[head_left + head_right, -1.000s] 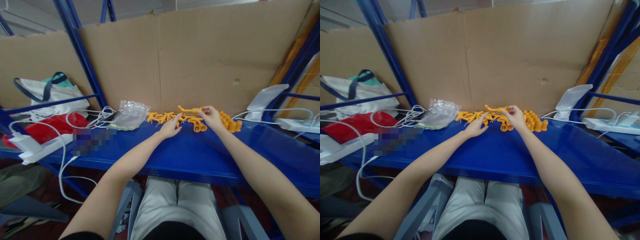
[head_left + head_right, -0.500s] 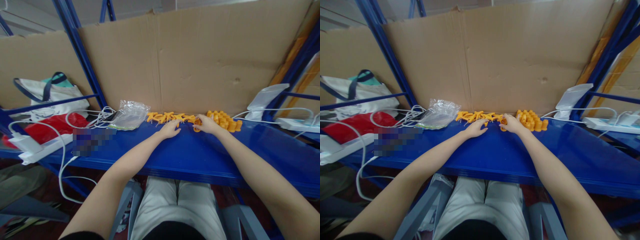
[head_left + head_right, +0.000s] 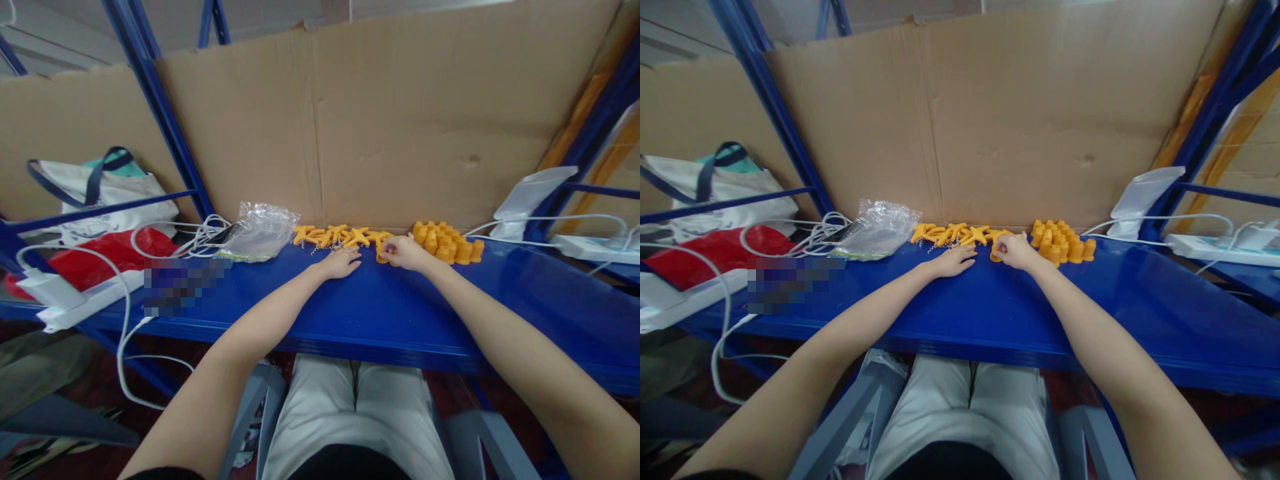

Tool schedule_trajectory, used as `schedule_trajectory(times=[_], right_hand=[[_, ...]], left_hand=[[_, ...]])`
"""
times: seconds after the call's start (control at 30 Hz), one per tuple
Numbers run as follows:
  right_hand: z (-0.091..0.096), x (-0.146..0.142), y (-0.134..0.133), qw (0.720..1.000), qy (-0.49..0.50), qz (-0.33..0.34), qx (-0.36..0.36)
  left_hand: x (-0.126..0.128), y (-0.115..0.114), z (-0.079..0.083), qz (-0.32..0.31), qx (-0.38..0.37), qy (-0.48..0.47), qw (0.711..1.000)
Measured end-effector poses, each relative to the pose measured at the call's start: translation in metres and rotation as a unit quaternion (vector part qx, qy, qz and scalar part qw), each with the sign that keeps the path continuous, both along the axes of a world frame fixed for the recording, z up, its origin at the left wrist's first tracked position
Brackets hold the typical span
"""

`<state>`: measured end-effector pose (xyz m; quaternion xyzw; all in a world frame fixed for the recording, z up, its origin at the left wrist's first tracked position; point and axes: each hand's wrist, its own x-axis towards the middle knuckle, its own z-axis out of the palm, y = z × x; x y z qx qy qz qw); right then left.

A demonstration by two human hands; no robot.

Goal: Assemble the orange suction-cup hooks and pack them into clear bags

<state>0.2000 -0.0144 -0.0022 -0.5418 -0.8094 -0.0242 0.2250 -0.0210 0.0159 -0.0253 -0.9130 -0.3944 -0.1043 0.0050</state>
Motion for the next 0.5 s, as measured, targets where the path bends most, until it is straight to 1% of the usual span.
schedule_trajectory(times=[0.27, 0.4, 0.5], right_hand=[[0.0010, -0.0013, 0.0007, 1.000, 0.017, 0.019, -0.005], [0.0002, -0.0022, -0.0005, 0.999, 0.023, 0.024, 0.003], [0.0002, -0.0032, -0.0013, 0.999, 0.019, 0.045, 0.001]], left_hand=[[0.0000, -0.0003, 0.0017, 0.031, -0.017, 0.019, 0.999], [0.0010, 0.0020, 0.0016, 0.039, -0.007, 0.009, 0.999], [0.0029, 0.0064, 0.0018, 0.050, 0.008, 0.003, 0.999]])
